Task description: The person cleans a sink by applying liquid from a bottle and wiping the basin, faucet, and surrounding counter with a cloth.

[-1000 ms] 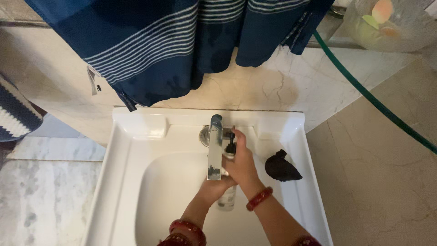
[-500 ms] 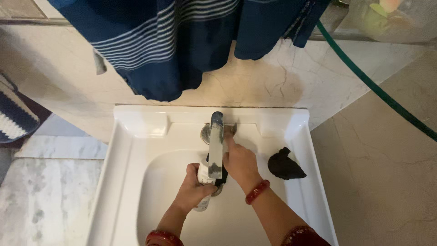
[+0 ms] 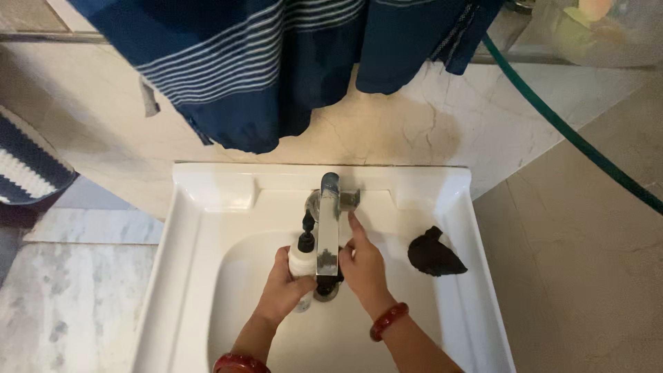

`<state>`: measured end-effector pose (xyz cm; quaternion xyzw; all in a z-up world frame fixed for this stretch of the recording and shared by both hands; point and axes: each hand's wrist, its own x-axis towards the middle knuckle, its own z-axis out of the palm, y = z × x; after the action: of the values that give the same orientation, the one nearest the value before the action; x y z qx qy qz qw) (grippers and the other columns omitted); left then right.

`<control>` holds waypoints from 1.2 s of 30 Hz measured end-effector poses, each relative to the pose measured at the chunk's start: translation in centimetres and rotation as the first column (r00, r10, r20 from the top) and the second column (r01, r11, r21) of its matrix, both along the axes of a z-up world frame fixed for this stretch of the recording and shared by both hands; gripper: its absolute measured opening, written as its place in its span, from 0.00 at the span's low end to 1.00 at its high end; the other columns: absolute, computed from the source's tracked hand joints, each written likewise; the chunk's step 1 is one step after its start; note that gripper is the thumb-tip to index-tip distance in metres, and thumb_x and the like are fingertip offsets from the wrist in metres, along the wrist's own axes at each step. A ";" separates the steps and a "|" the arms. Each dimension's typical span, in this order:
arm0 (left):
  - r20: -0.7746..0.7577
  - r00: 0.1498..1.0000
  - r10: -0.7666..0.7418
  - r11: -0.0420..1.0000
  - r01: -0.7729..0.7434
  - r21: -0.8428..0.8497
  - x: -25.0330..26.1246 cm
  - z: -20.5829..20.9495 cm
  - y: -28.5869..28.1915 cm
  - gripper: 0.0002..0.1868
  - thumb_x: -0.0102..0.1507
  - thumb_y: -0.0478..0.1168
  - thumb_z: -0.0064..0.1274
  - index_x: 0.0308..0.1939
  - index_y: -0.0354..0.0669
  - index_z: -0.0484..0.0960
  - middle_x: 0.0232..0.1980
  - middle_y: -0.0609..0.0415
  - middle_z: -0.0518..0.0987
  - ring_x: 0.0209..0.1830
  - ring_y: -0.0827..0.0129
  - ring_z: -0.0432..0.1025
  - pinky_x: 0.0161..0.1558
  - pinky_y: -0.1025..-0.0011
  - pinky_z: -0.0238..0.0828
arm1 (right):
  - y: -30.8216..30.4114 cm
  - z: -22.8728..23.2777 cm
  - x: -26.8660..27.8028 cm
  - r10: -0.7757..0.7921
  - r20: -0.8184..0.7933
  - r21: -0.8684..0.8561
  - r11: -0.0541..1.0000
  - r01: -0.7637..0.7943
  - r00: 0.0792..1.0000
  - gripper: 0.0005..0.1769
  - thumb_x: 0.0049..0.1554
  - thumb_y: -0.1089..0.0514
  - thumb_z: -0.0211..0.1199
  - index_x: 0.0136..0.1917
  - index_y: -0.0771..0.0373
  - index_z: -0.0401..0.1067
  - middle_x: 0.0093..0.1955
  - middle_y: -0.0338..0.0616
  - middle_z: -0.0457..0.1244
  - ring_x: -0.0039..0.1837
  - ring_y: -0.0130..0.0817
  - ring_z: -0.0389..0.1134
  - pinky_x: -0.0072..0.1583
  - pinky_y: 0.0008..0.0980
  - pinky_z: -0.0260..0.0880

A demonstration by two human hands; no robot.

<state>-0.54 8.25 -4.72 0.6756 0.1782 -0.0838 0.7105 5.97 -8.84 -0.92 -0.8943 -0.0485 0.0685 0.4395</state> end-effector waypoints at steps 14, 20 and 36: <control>-0.171 0.972 -0.162 0.986 0.155 -0.054 -1.1 1.1 3.5 0.36 0.51 0.28 0.50 0.65 0.44 0.65 0.49 0.45 0.78 0.49 0.59 0.73 0.50 0.65 0.72 | 3.2 0.2 -2.8 0.168 -0.355 0.563 0.824 0.067 0.919 0.35 0.58 0.55 0.61 0.77 0.55 0.56 0.62 0.41 0.66 0.60 0.29 0.69 0.63 0.29 0.71; -0.001 0.967 -0.254 0.942 0.247 -0.229 0.0 0.3 5.3 0.36 0.54 0.31 0.66 0.56 0.38 0.56 0.54 0.44 0.78 0.55 0.59 0.79 0.52 0.61 0.82 | 6.9 -0.8 -4.7 0.074 0.076 0.568 0.817 -0.105 0.994 0.28 0.61 0.64 0.65 0.72 0.67 0.63 0.69 0.47 0.63 0.61 0.32 0.68 0.56 0.31 0.75; -0.097 0.824 -0.559 0.684 0.524 0.507 3.0 6.0 10.4 0.38 0.59 0.44 0.57 0.68 0.38 0.58 0.51 0.45 0.82 0.52 0.50 0.78 0.51 0.61 0.75 | 15.4 5.2 -4.7 -0.219 0.432 -0.089 0.955 0.283 0.875 0.47 0.56 0.46 0.69 0.78 0.66 0.51 0.63 0.67 0.63 0.57 0.59 0.71 0.52 0.46 0.74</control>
<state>2.51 18.65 1.31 0.8640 -0.0370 -0.2168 0.4530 1.29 6.61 4.30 -0.9171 -0.0195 -0.1787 0.3560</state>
